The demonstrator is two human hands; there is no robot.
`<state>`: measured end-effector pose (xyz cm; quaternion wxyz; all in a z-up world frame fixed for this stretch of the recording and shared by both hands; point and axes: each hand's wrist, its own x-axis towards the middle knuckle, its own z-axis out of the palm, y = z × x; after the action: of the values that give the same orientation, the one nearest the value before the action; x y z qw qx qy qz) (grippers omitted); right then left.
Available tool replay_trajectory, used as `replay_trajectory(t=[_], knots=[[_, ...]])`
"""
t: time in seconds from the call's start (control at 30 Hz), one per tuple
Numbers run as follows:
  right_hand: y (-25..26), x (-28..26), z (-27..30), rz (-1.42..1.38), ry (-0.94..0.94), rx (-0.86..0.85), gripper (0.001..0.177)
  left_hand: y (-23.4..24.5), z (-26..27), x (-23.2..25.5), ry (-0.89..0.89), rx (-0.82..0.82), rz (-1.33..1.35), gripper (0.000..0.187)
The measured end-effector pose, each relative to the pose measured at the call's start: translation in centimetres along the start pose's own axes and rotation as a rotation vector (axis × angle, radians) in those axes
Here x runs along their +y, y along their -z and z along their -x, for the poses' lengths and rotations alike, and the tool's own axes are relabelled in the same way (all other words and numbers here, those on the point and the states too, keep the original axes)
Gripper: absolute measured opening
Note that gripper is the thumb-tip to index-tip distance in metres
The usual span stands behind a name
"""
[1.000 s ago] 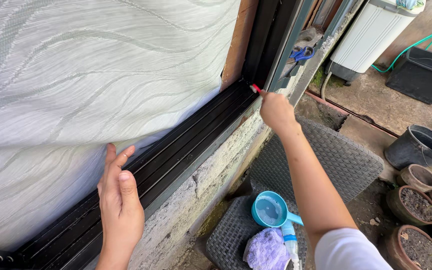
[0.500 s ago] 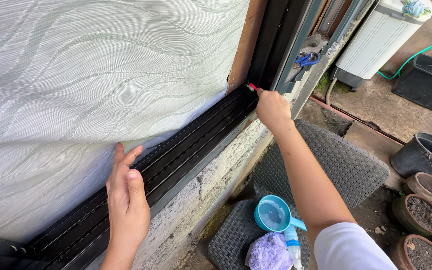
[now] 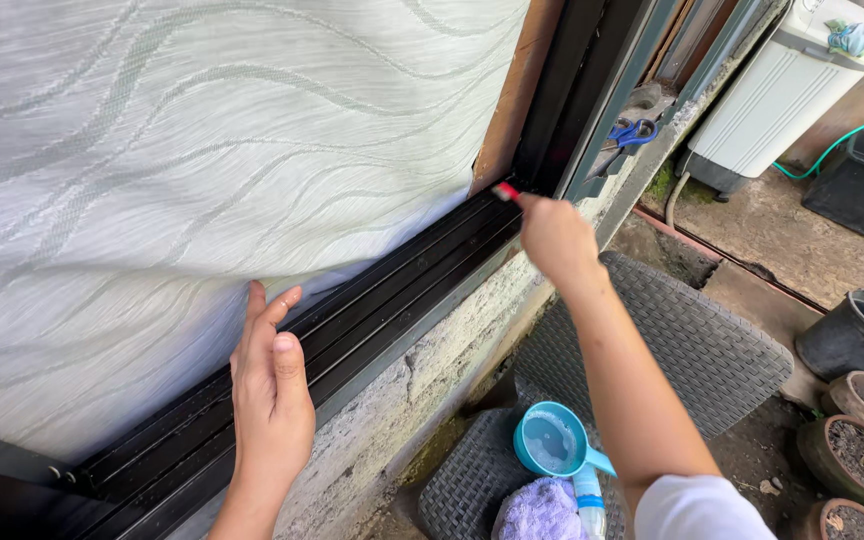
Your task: The person cleans a window frame by dipping a toothbrush into a bowl of water and scrubbing the black metal tracks.
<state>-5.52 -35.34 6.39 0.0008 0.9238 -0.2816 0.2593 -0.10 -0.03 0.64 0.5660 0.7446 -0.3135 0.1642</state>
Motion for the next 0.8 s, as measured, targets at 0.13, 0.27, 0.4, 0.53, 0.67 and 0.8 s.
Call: replay_trajectory(t=[0.13, 0.27, 0.4, 0.53, 0.67, 0.8], knots=[[-2.9, 3.6, -5.8, 0.148, -0.065, -0.055, 0.024, 0.0, 0.0, 0.1, 0.002, 0.001, 0.008, 0.052], [-5.0, 2.8, -5.9, 0.196, -0.007, -0.094, 0.022, -0.1, 0.0, 0.3, 0.039, -0.008, -0.007, 0.053], [-2.5, -2.0, 0.8, 0.126, 0.101, -0.172, 0.031, 0.0, -0.1, 0.3, 0.044, 0.005, 0.003, 0.054], [-0.1, -9.2, 11.3, -0.086, 0.523, -0.064, 0.061, 0.0, 0.0, -0.1, 0.037, 0.026, 0.004, 0.055], [0.7, -12.5, 13.9, -0.272, 0.677, -0.093, 0.062, 1.7, -0.1, 0.0, 0.042, -0.034, 0.193, 0.061], [2.1, -7.8, 8.6, -0.263, 0.44, 0.055, 0.044, 5.4, -0.8, 0.7, 0.149, -0.077, 0.351, 0.066]])
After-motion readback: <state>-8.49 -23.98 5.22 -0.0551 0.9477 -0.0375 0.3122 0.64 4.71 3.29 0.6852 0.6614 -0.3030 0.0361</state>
